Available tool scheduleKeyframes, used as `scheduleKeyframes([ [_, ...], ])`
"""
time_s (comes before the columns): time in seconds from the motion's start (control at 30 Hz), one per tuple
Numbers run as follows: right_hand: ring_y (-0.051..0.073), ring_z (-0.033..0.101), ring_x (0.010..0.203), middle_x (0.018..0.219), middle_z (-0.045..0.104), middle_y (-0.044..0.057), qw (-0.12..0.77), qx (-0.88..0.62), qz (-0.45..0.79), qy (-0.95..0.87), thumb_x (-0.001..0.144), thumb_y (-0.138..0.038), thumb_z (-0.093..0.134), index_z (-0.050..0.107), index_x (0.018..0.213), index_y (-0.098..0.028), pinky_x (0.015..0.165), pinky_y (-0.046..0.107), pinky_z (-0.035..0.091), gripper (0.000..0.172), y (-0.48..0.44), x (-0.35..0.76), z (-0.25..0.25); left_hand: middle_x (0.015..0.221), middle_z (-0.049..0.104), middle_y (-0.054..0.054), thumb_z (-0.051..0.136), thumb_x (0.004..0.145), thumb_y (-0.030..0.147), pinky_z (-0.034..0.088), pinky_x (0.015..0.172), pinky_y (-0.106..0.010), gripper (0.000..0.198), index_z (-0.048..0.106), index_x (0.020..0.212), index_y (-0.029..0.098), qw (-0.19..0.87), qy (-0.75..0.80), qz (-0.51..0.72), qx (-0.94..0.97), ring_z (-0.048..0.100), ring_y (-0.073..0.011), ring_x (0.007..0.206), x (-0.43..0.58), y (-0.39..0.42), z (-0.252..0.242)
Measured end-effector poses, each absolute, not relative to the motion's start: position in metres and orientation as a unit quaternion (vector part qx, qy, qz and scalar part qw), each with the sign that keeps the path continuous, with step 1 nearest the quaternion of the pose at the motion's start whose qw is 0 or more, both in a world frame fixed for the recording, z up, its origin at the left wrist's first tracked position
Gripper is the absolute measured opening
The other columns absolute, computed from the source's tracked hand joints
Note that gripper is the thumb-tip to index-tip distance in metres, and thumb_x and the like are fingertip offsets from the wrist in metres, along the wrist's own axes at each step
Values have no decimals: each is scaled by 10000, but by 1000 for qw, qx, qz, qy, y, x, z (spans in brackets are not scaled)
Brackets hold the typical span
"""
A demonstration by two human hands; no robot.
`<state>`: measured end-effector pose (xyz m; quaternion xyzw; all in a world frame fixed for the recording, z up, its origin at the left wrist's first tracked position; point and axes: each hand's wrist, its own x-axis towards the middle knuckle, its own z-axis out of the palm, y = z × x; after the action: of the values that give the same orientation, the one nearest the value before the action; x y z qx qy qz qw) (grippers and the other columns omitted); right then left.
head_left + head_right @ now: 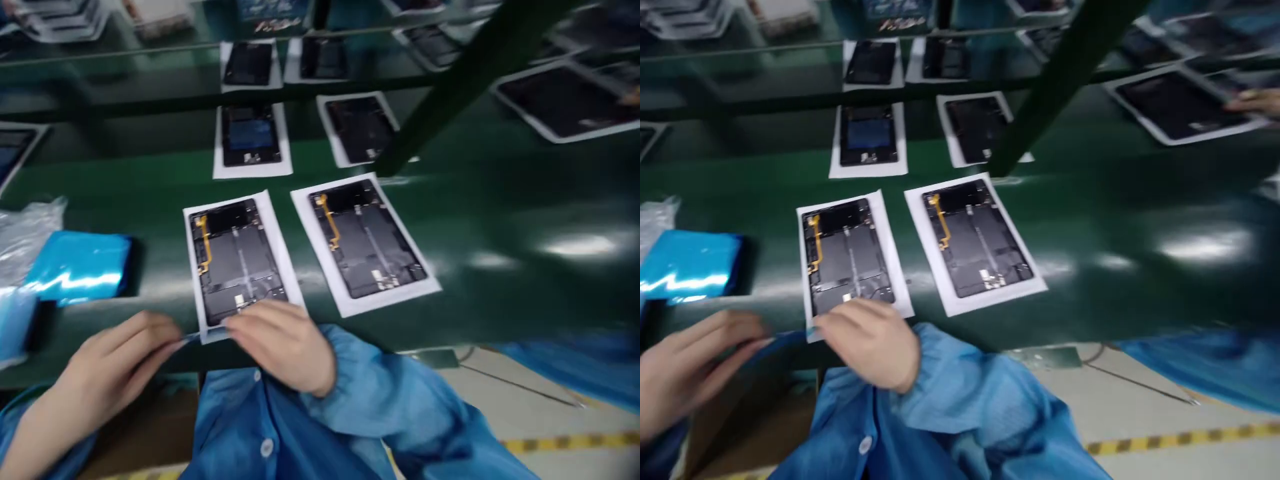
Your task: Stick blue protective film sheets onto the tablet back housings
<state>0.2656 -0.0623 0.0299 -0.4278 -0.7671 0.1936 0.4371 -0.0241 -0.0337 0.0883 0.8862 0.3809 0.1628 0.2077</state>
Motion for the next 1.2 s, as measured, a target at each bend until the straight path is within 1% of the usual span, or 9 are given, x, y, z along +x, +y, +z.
scheduleKeyframes([
  [0.13,194,811,814,943,856,35,426,-484,256,-721,1003,-232,714,851,990,-265,831,302,681,142,-35,300,39,948,729,3,620,1091,213,570,756,-213,48,666,1078,215,213,293,154,919,702,-113,813,28,31,99],
  [0.2,188,785,753,874,840,43,410,-547,299,-666,963,-310,769,833,918,-254,789,312,673,96,-13,318,38,1050,725,-51,694,1063,333,575,767,-251,244,654,1248,178,150,335,215,905,668,-134,832,38,57,89],
  [0.27,174,733,653,771,795,39,405,-605,364,-581,903,-432,824,808,876,-233,683,313,652,201,6,335,31,1054,710,-67,718,1040,359,563,765,-274,324,651,1286,160,96,378,267,881,643,-151,836,37,72,73],
  [0.3,161,693,596,714,760,30,407,-621,399,-538,863,-501,851,794,862,-218,612,301,623,288,14,342,26,1018,708,-56,706,1041,334,551,755,-269,265,667,1240,164,98,384,269,878,642,-151,827,33,75,65],
  [0.37,135,614,517,626,686,7,409,-630,457,-476,766,-612,899,771,838,-191,503,267,544,446,25,351,14,939,717,-25,656,1058,267,531,759,-254,98,691,1099,184,154,359,214,895,665,-144,813,24,76,48],
  [0.43,117,573,501,598,651,-3,399,-633,484,-453,713,-642,927,760,824,-176,474,246,495,507,29,352,4,940,753,-21,616,1079,250,527,815,-263,116,706,1030,197,215,316,138,914,705,-151,856,14,73,34],
  [0.73,122,549,509,624,658,-5,363,-648,468,-478,757,-563,909,800,834,-200,499,275,461,386,40,327,-3,1002,827,-36,671,1074,425,491,877,-310,219,784,1109,240,292,272,137,907,727,-180,904,-16,69,2],
  [0.87,117,552,511,614,659,-6,344,-671,446,-482,768,-505,916,817,847,-202,509,279,471,328,40,323,-5,1039,811,-36,676,1047,515,450,831,-324,292,775,1158,264,280,259,136,914,705,-187,919,-16,68,-6],
  [1.2,113,519,444,579,643,8,321,-702,408,-487,786,-522,933,837,850,-228,416,270,430,315,33,323,1,982,750,-32,642,1072,513,389,774,-332,290,763,1151,262,261,256,135,921,633,-180,865,-11,64,-5],
])
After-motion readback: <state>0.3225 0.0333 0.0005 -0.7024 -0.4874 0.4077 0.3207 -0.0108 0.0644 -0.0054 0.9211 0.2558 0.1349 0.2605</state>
